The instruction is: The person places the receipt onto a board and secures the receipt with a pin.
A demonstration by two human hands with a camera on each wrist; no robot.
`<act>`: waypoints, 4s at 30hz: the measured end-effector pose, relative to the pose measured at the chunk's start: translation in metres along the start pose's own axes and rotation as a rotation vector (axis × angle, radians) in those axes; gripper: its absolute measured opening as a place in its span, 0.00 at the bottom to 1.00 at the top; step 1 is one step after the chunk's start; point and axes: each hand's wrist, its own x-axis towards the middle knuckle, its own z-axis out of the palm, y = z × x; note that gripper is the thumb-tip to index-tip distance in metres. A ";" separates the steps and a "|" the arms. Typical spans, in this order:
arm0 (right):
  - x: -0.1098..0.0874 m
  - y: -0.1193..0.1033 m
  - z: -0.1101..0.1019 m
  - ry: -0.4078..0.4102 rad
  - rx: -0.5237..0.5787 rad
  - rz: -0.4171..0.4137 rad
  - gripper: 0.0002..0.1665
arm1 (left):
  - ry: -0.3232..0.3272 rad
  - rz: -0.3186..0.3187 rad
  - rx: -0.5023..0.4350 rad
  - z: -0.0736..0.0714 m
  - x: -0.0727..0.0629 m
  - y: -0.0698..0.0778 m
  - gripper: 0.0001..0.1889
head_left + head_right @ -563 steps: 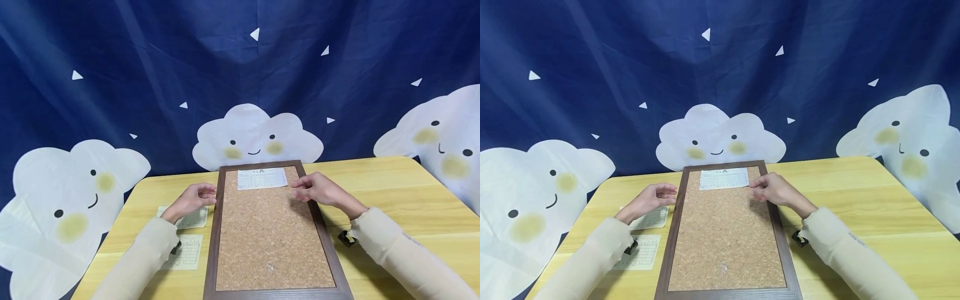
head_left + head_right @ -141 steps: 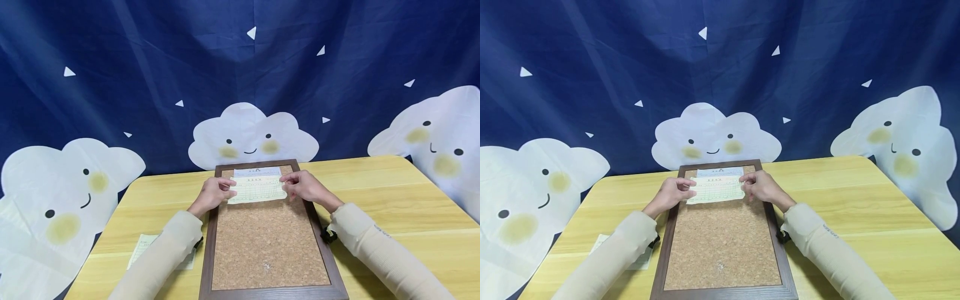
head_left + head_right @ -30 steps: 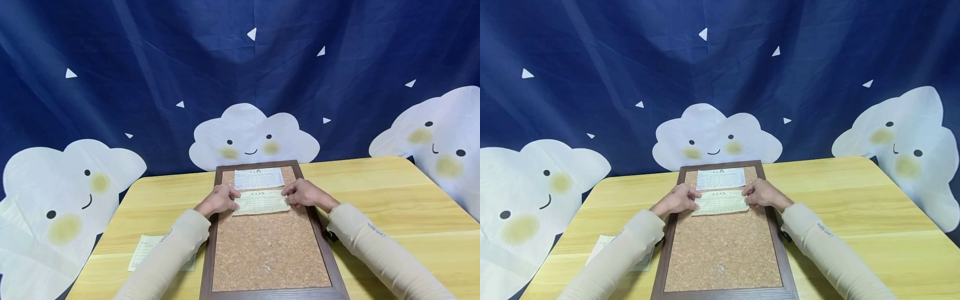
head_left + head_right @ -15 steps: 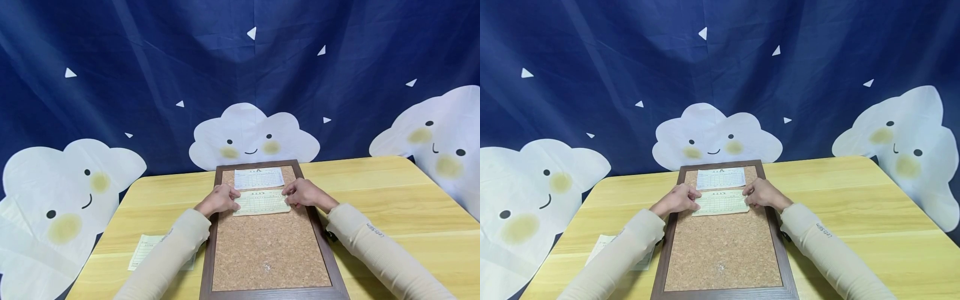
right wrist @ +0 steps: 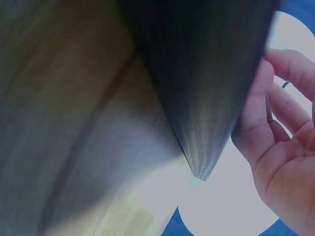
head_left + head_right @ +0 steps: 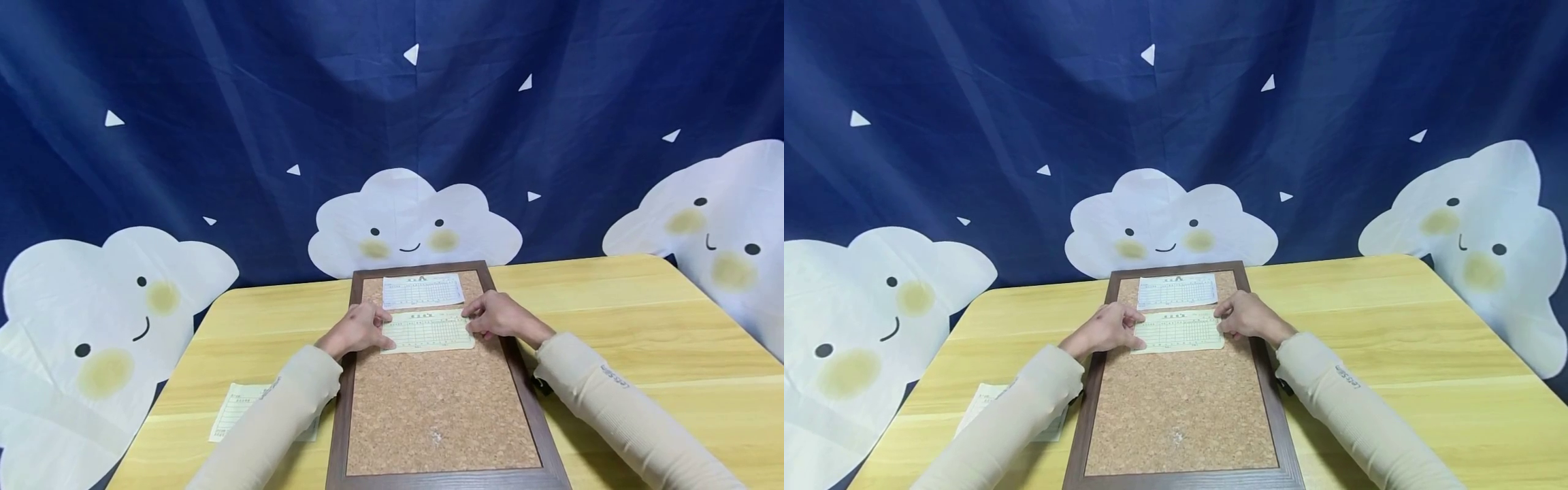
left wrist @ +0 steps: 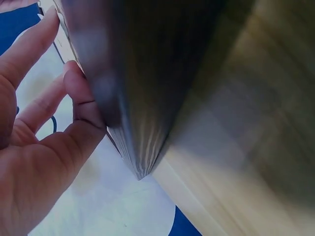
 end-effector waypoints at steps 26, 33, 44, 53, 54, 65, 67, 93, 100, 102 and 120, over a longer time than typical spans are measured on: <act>-0.042 0.016 -0.059 -0.034 0.099 -0.149 0.21 | 0.031 0.064 0.016 0.004 -0.003 -0.004 0.28; -0.049 0.027 -0.066 -0.036 0.117 -0.157 0.20 | 0.034 0.055 0.010 0.004 -0.003 -0.005 0.28; -0.063 0.035 -0.073 -0.034 0.120 -0.130 0.20 | 0.031 0.038 0.026 0.002 -0.004 -0.001 0.28; -0.076 0.050 -0.077 -0.054 0.108 -0.104 0.17 | 0.027 0.028 0.010 0.003 -0.003 -0.003 0.28; -0.077 0.052 -0.078 -0.057 0.110 -0.101 0.17 | 0.027 0.027 0.008 0.003 -0.003 -0.003 0.28; -0.088 0.070 -0.082 -0.092 0.162 -0.088 0.15 | 0.031 0.032 0.001 0.002 -0.003 -0.003 0.28; -0.089 0.072 -0.082 -0.094 0.162 -0.082 0.14 | 0.034 0.036 0.003 0.003 -0.003 -0.004 0.28; -0.103 0.092 -0.081 -0.124 0.159 -0.039 0.10 | 0.026 0.023 -0.031 0.004 -0.004 -0.003 0.28; -0.101 0.095 -0.079 -0.127 0.171 -0.021 0.10 | 0.023 0.026 -0.041 0.004 -0.003 -0.003 0.27; -0.101 0.095 -0.079 -0.116 0.155 -0.025 0.10 | 0.022 0.027 -0.039 0.004 -0.003 -0.003 0.27; -0.097 0.097 -0.077 -0.112 0.073 -0.023 0.04 | 0.022 0.034 -0.015 0.004 -0.003 -0.003 0.28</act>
